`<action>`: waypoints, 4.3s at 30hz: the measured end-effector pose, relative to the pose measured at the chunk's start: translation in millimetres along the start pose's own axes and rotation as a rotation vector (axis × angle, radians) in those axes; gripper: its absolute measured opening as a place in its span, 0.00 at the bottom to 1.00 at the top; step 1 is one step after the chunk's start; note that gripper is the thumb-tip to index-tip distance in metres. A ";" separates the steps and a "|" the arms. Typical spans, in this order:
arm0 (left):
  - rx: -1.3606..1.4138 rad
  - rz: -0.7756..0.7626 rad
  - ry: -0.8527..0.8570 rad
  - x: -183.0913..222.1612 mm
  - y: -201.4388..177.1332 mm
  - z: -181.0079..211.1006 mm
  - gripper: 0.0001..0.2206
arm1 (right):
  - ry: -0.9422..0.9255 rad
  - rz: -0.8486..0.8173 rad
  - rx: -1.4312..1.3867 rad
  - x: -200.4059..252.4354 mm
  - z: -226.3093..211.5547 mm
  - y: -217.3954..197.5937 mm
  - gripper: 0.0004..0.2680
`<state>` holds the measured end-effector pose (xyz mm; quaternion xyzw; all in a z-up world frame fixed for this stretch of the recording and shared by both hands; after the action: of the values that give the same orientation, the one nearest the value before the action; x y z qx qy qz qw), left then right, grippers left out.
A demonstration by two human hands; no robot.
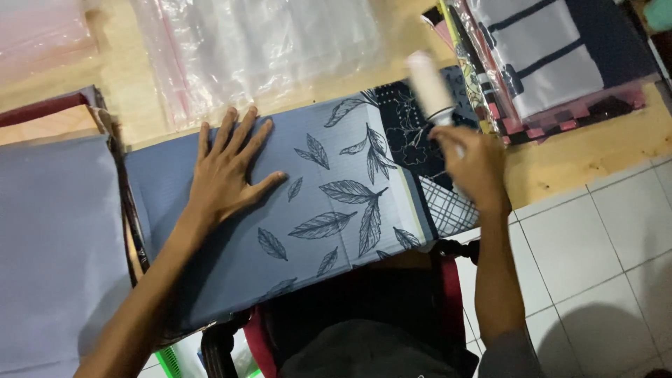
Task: Using a lint roller to clean a piece of patterned fabric on a table
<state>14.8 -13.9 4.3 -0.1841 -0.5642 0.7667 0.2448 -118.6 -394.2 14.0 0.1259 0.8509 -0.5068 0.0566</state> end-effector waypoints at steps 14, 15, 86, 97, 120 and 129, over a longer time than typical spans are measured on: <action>-0.008 0.013 0.017 -0.7 7.3 -4.5 0.40 | 0.013 -0.111 -0.159 11.5 -38.7 0.9 0.07; -0.005 0.018 0.018 -0.8 7.4 -4.7 0.40 | 0.043 -0.112 -0.189 10.5 -39.3 -3.0 0.07; -0.009 -0.028 0.371 14.2 4.4 21.9 0.39 | 0.191 -0.120 -0.611 181.5 -104.6 12.5 0.06; -0.015 -0.035 0.385 18.0 9.0 23.6 0.44 | 0.524 0.127 -0.268 191.9 -8.4 -47.0 0.07; -0.013 0.084 -0.009 104.2 21.7 91.5 0.39 | 0.257 0.054 -0.524 195.4 -53.7 5.5 0.08; -0.037 0.126 0.017 108.2 26.2 85.6 0.39 | 0.375 -0.104 -0.478 185.3 -47.0 1.4 0.09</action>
<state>-125.3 -23.5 3.9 -0.2304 -0.5635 0.7684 0.1974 -295.0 -323.2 -6.0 0.1566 0.9470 -0.2623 -0.0996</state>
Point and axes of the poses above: each hand's wrist, its own x-axis away from the middle knuckle, its own y-axis out of the palm, z = x × y, the point moved 2 cm from there along -x, towards the middle knuckle, and after that the axes turned 4 degrees about -y, right-handed, at the moved point
